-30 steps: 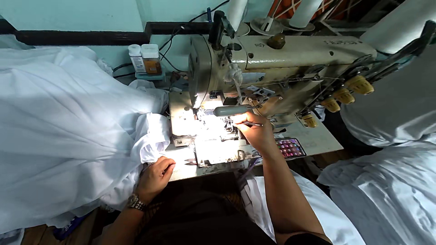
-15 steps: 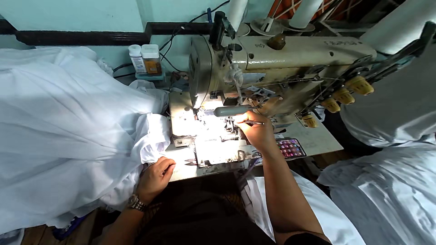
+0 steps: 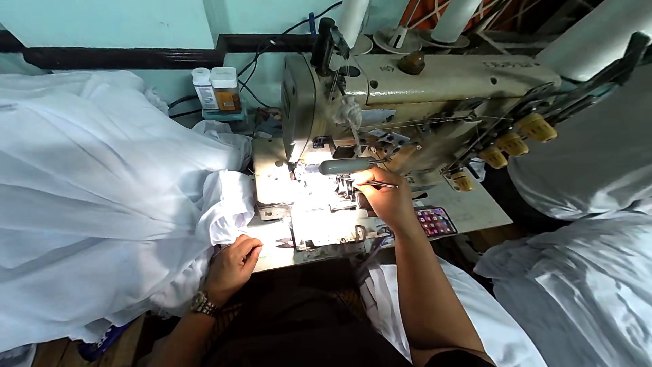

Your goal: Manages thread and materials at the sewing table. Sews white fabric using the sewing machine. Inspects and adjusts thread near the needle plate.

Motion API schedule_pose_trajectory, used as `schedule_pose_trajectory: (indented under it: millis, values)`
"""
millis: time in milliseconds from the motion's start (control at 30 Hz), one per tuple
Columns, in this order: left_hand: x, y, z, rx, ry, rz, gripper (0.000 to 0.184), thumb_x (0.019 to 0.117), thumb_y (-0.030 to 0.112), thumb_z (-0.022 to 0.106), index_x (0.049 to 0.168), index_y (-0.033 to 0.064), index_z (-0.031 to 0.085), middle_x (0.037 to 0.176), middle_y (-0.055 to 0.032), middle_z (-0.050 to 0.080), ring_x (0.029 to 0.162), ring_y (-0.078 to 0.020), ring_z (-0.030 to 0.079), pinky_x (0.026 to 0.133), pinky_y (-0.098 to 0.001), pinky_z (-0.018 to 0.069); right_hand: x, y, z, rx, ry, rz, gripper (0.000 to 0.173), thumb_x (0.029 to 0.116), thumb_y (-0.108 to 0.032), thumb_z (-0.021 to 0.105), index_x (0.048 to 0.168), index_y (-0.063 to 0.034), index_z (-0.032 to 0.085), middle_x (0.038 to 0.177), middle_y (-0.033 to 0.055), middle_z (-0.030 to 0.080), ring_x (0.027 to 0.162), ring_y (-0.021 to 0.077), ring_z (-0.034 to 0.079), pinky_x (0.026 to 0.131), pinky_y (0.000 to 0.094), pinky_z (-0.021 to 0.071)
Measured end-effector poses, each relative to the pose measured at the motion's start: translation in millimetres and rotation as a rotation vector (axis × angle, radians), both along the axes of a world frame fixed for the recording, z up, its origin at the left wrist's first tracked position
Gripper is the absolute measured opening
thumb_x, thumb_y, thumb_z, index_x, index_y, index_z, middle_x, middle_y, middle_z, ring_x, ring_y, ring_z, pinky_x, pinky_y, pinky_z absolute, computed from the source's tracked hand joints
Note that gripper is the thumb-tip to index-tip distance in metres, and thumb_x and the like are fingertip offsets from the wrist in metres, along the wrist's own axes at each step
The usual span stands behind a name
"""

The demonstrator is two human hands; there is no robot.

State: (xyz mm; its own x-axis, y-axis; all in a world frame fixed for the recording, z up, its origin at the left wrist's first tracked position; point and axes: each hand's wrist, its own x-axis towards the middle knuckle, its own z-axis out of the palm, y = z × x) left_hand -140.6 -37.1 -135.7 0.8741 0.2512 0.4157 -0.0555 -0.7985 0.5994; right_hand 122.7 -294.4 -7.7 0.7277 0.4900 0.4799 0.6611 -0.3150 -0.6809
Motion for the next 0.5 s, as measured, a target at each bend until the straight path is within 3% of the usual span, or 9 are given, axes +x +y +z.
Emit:
schedule_pose_trajectory:
  millis: [500]
  values:
    - [0.1, 0.1, -0.5, 0.001, -0.006, -0.004, 0.026, 0.1021, 0.026, 0.053, 0.101, 0.0109, 0.075, 0.091, -0.0031, 0.069, 0.075, -0.0063, 0.063, 0.068, -0.0206, 0.0535, 0.5, 1.2, 0.3, -0.025, 0.008, 0.009, 0.011, 0.0883, 0.003, 0.072, 0.089, -0.0075, 0.073, 0.098, 0.0033, 0.076, 0.090, 0.0098, 0.072, 0.081, 0.0331, 0.0608]
